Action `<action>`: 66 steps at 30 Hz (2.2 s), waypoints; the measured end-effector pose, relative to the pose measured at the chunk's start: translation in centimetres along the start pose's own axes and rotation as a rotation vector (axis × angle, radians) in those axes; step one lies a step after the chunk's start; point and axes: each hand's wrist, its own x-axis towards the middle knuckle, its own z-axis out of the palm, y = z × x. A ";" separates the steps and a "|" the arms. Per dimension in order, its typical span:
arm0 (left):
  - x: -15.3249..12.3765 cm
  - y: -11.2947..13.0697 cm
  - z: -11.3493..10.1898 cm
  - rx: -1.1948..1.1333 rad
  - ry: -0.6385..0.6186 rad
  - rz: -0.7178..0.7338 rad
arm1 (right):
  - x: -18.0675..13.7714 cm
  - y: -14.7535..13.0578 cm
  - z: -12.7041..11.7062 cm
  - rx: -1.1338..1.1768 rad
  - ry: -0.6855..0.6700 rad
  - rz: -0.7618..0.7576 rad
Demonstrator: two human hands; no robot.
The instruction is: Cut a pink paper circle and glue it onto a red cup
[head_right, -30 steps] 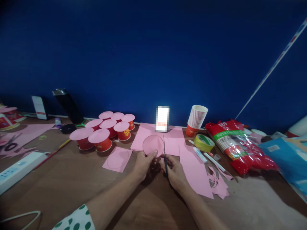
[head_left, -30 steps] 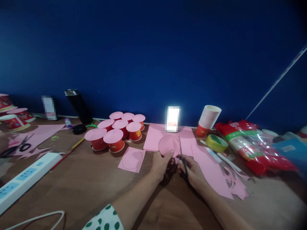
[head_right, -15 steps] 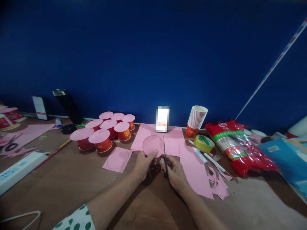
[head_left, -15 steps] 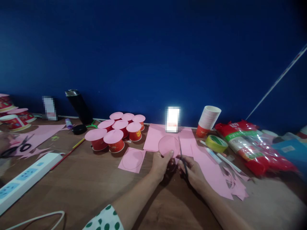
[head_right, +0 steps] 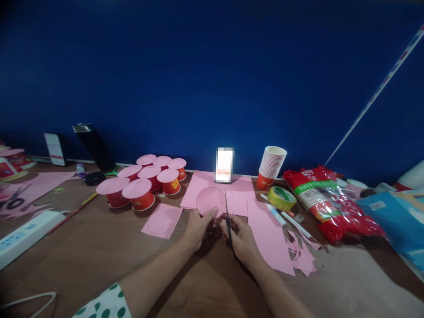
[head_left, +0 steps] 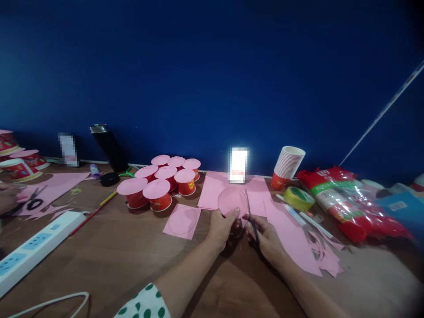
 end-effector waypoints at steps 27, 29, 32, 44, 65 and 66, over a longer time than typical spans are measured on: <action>0.0 0.2 0.0 -0.015 0.009 -0.011 | 0.0 0.2 -0.2 -0.066 0.015 -0.004; -0.1 0.3 0.0 -0.016 0.011 -0.008 | 0.0 0.2 -0.2 -0.078 0.021 -0.002; -0.1 0.3 0.0 -0.023 0.010 0.006 | 0.0 0.0 -0.1 -0.093 0.031 0.006; 0.0 0.1 -0.1 0.018 -0.006 0.000 | 0.1 0.1 -0.3 -0.027 0.016 0.011; 0.1 0.0 -0.1 0.011 -0.006 -0.001 | 0.0 -0.3 -0.2 -0.038 0.007 -0.014; 0.1 0.0 -0.2 0.015 -0.005 -0.002 | 0.0 -0.3 -0.2 -0.041 0.007 -0.017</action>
